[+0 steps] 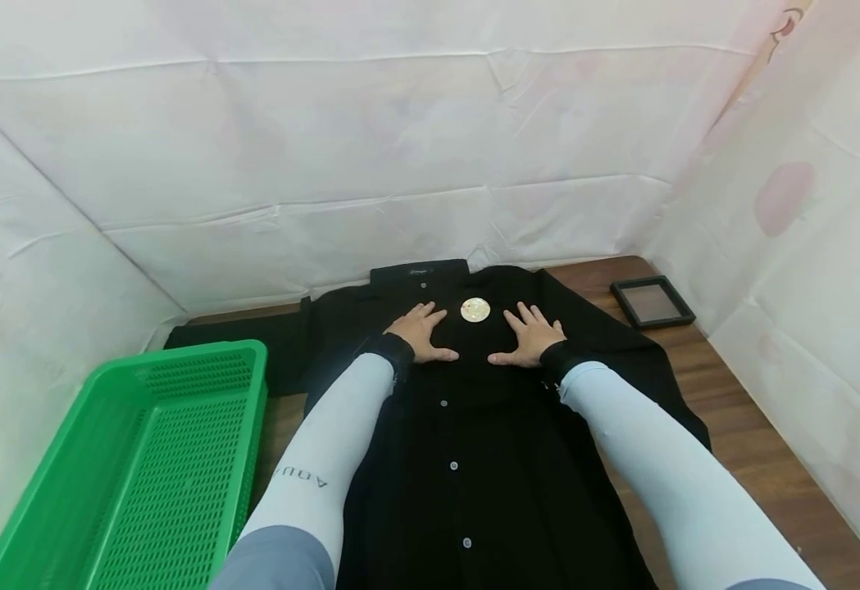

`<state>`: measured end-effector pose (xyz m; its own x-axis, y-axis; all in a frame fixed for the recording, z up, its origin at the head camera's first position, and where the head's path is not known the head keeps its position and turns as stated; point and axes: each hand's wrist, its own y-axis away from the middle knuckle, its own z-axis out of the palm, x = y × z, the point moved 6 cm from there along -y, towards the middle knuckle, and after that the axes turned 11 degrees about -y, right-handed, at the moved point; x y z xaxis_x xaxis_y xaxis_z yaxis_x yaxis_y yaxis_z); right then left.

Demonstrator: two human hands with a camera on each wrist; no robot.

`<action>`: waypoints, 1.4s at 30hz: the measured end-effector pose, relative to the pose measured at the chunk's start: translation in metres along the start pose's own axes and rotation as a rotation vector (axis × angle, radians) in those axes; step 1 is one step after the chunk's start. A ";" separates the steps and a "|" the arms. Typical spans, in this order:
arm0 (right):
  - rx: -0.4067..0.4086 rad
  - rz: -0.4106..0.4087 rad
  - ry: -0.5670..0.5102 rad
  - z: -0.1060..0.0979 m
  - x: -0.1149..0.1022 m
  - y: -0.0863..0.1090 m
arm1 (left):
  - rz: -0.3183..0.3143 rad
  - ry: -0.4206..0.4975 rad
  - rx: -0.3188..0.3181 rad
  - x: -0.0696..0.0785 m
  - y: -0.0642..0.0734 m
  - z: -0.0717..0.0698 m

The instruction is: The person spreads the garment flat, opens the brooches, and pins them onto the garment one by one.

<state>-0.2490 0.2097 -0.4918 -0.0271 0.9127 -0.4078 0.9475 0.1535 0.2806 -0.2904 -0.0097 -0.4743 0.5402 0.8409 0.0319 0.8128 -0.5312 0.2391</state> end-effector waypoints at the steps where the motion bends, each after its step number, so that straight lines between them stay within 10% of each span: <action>1: 0.008 -0.007 0.000 -0.001 -0.001 0.001 | -0.001 -0.004 -0.001 -0.001 0.004 -0.004; 18: 0.084 -0.156 0.057 -0.052 -0.037 0.035 | 0.074 -0.206 0.103 0.005 0.073 -0.086; 29: 0.122 -0.354 0.090 -0.100 -0.061 0.074 | 0.045 -0.331 0.190 -0.001 0.151 -0.145; 42: 0.213 -0.633 0.115 -0.103 -0.075 0.134 | 0.076 -0.389 0.393 0.002 0.214 -0.145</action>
<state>-0.1529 0.2007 -0.3337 -0.6196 0.7080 -0.3389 0.7799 0.6041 -0.1639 -0.1464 -0.1068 -0.2826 0.5806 0.7382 -0.3433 0.7483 -0.6500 -0.1322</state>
